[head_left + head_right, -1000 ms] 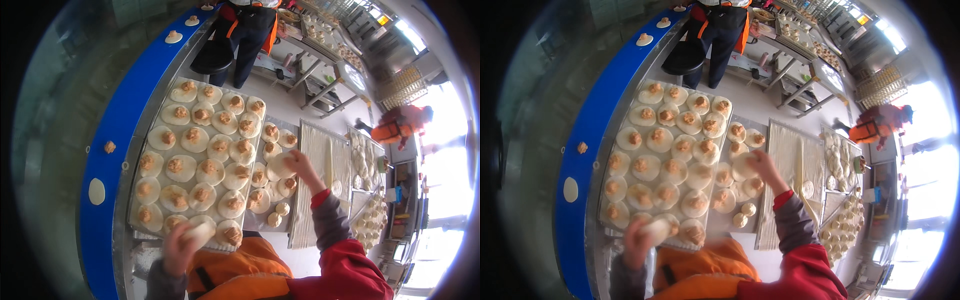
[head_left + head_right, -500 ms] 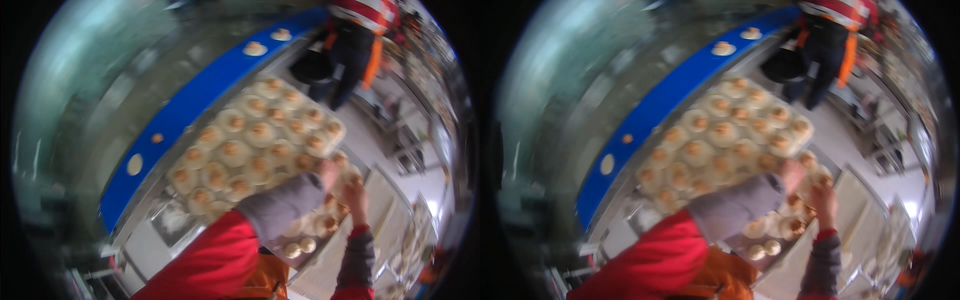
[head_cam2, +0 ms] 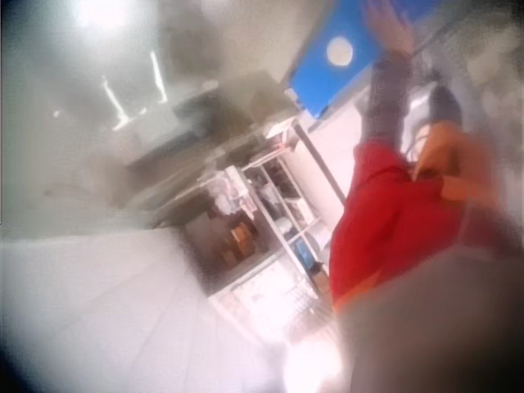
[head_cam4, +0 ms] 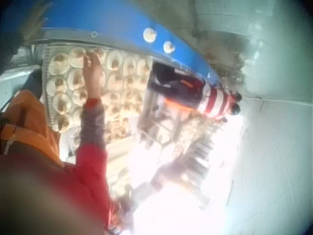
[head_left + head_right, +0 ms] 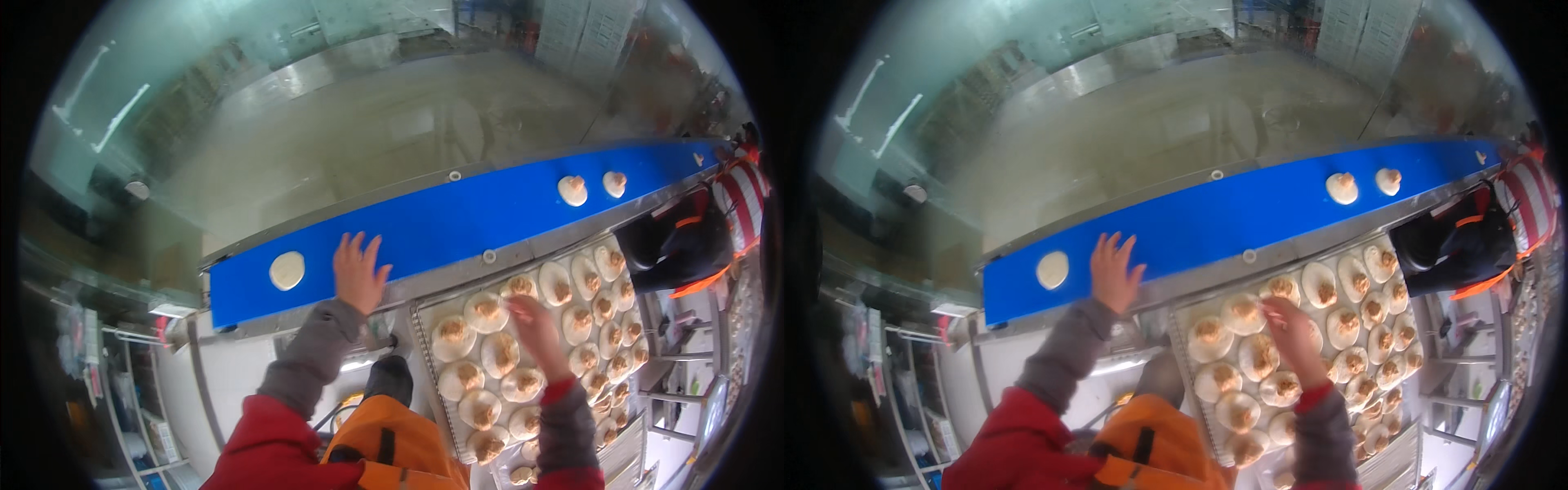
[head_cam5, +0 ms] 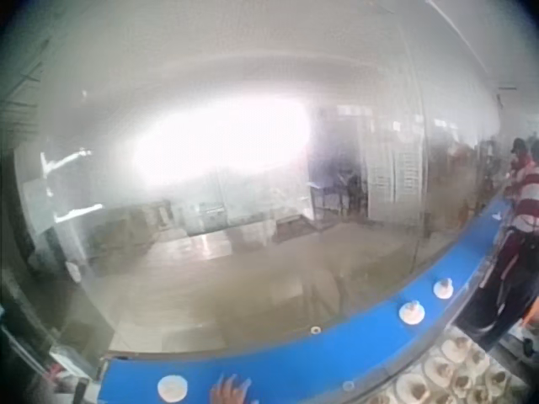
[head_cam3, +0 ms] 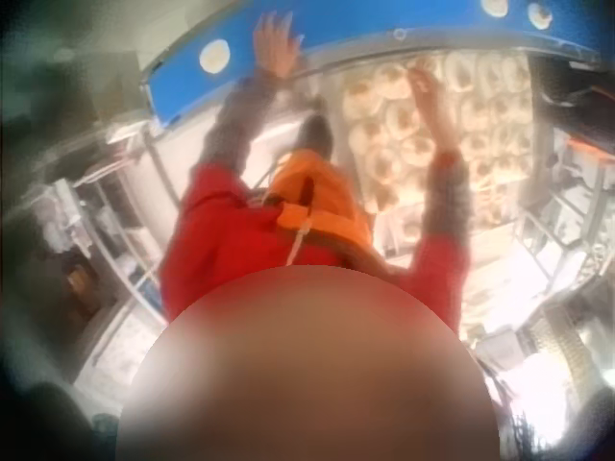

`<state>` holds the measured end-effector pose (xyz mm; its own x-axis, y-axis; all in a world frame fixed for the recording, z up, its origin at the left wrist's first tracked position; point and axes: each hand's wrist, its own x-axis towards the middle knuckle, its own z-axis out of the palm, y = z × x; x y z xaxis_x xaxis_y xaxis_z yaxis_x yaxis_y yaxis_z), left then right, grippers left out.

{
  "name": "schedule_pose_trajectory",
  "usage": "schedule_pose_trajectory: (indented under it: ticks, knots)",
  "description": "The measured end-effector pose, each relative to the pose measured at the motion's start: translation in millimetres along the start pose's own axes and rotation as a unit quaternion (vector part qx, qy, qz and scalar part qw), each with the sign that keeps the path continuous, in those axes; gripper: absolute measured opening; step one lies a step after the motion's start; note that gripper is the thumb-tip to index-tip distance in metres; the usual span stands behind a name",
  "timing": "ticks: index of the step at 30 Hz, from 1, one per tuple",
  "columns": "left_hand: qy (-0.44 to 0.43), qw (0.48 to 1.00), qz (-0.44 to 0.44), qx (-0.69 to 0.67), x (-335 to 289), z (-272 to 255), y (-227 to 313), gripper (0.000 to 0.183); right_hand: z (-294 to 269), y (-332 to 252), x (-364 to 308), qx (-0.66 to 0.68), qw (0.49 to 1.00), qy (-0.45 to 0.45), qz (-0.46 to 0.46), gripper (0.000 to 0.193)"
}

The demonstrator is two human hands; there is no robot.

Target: The person places filling onto flattened dough discs and folds the dough to enclose the filling, forming buns. The person then places the assembled buns onto a conveyor belt. Other workers are visible in the background performing similar tasks.

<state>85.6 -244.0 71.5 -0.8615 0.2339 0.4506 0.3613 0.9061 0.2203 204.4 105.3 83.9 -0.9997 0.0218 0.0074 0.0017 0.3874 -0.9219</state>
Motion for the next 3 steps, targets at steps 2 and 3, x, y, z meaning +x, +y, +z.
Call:
schedule_pose_trajectory:
  ticks: [2,3]
  knots:
    - [-0.151,0.988,0.030,0.011,-5,46,-93,0.059,73,-3,78,0.050,0.995,-0.065,0.064,0.026]
    - [-0.240,0.970,0.034,-0.024,-5,67,-148,0.061,92,-3,103,-0.020,0.997,-0.068,0.035,0.030]
